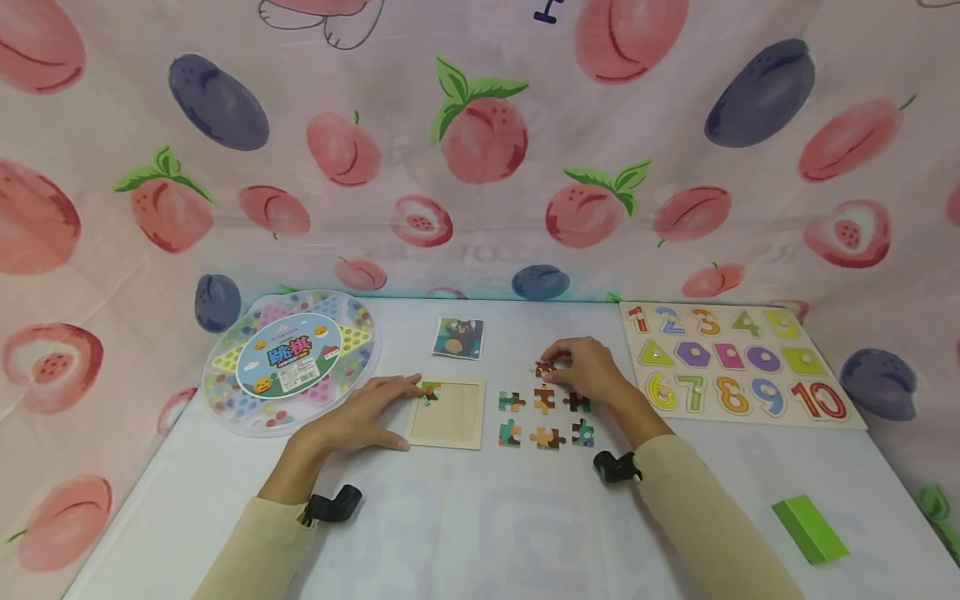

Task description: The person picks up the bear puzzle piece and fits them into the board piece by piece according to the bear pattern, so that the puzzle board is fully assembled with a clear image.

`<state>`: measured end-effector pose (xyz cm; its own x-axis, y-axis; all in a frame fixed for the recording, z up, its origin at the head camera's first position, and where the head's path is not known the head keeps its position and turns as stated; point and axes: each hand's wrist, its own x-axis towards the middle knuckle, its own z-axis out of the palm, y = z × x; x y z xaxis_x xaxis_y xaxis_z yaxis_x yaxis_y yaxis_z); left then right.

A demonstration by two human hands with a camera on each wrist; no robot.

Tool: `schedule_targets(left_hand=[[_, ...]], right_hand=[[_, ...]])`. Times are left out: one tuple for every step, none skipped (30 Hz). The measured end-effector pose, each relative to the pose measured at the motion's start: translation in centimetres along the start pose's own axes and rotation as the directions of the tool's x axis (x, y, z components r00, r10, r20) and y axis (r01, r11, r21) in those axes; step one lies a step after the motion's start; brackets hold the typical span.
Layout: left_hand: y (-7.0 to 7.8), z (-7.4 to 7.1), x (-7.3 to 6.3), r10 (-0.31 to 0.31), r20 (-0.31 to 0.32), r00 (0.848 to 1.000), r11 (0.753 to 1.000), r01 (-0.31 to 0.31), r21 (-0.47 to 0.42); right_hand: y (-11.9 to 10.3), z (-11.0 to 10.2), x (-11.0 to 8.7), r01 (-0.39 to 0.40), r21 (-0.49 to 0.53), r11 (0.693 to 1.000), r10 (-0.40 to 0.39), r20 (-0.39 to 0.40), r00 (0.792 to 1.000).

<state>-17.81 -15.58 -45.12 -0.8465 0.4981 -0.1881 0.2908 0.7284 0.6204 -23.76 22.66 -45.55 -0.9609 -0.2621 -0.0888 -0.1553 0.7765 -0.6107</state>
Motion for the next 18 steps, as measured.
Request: schedule_targets(left_hand=[[0.0, 0.0, 0.0, 0.001, 0.0, 1.0, 1.0, -0.001, -0.002], [0.1, 0.0, 0.0, 0.001, 0.0, 1.0, 1.0, -0.001, -0.004], [0.1, 0.0, 0.0, 0.001, 0.001, 1.0, 1.0, -0.001, -0.006], [0.2, -0.1, -0.1, 0.0, 0.001, 1.0, 1.0, 0.001, -0.008], [0.2, -0.1, -0.1, -0.001, 0.002, 1.0, 1.0, 0.001, -0.009], [0.2, -0.1, -0.1, -0.003, 0.002, 1.0, 1.0, 0.003, -0.01], [0.2, -0.1, -0.1, -0.006, 0.003, 1.0, 1.0, 0.006, -0.011], [0.2, -0.1, -0.1, -0.008, 0.004, 1.0, 1.0, 0.008, -0.011], [0.2, -0.1, -0.1, -0.011, 0.004, 1.0, 1.0, 0.011, -0.01], [0.2, -0.1, -0.1, -0.013, 0.005, 1.0, 1.0, 0.013, -0.009], [0.2, -0.1, -0.1, -0.015, 0.005, 1.0, 1.0, 0.015, -0.008], [0.3, -0.1, -0.1, -0.017, 0.005, 1.0, 1.0, 0.017, -0.008], [0.3, -0.1, -0.1, -0.018, 0.005, 1.0, 1.0, 0.018, -0.007], [0.3, -0.1, -0.1, -0.016, 0.005, 1.0, 1.0, 0.016, -0.007], [0.3, -0.1, -0.1, -0.015, 0.004, 1.0, 1.0, 0.015, -0.007], [0.3, -0.1, -0.1, -0.014, 0.004, 1.0, 1.0, 0.014, -0.008], [0.3, -0.1, -0.1, -0.012, 0.003, 1.0, 1.0, 0.012, -0.01], [0.3, -0.1, -0.1, -0.009, 0.003, 1.0, 1.0, 0.009, -0.011]], right_hand=[[0.0, -0.1, 0.0, -0.008, -0.004, 1.0, 0.008, 0.0, 1.0], [0.0, -0.1, 0.0, -0.013, -0.005, 1.0, 0.013, 0.003, 1.0], [0.1, -0.2, 0.1, -0.024, 0.001, 1.0, 0.024, 0.006, 1.0], [0.0, -0.3, 0.1, -0.033, 0.007, 0.999, 0.033, 0.006, 0.999], [0.0, -0.5, 0.1, -0.041, 0.014, 0.999, 0.041, 0.004, 0.999], [-0.1, -0.6, 0.1, -0.045, 0.02, 0.999, 0.045, 0.001, 0.999], [-0.2, -0.7, 0.1, -0.042, 0.026, 0.999, 0.042, -0.005, 0.999], [-0.3, -0.8, 0.1, -0.037, 0.036, 0.999, 0.037, -0.012, 0.999], [-0.4, -0.8, 0.1, -0.028, 0.041, 0.999, 0.029, -0.022, 0.999], [-0.6, -0.9, 0.0, -0.015, 0.042, 0.999, 0.016, -0.034, 0.999], [-0.7, -1.0, 0.0, 0.002, 0.041, 0.999, 0.0, -0.047, 0.999], [-0.8, -1.0, 0.0, 0.018, 0.042, 0.999, -0.016, -0.057, 0.998], [-0.9, -1.0, 0.0, 0.034, 0.044, 0.998, -0.031, -0.066, 0.997], [-1.0, -1.0, 0.1, 0.046, 0.046, 0.998, -0.042, -0.075, 0.996], [-1.2, -0.9, 0.1, 0.058, 0.045, 0.997, -0.054, -0.08, 0.995], [-1.3, -0.8, 0.1, 0.071, 0.044, 0.997, -0.067, -0.087, 0.994], [-1.4, -0.8, 0.1, 0.083, 0.042, 0.996, -0.079, -0.091, 0.993], [-1.5, -0.6, 0.2, 0.088, 0.047, 0.995, -0.083, -0.092, 0.992]])
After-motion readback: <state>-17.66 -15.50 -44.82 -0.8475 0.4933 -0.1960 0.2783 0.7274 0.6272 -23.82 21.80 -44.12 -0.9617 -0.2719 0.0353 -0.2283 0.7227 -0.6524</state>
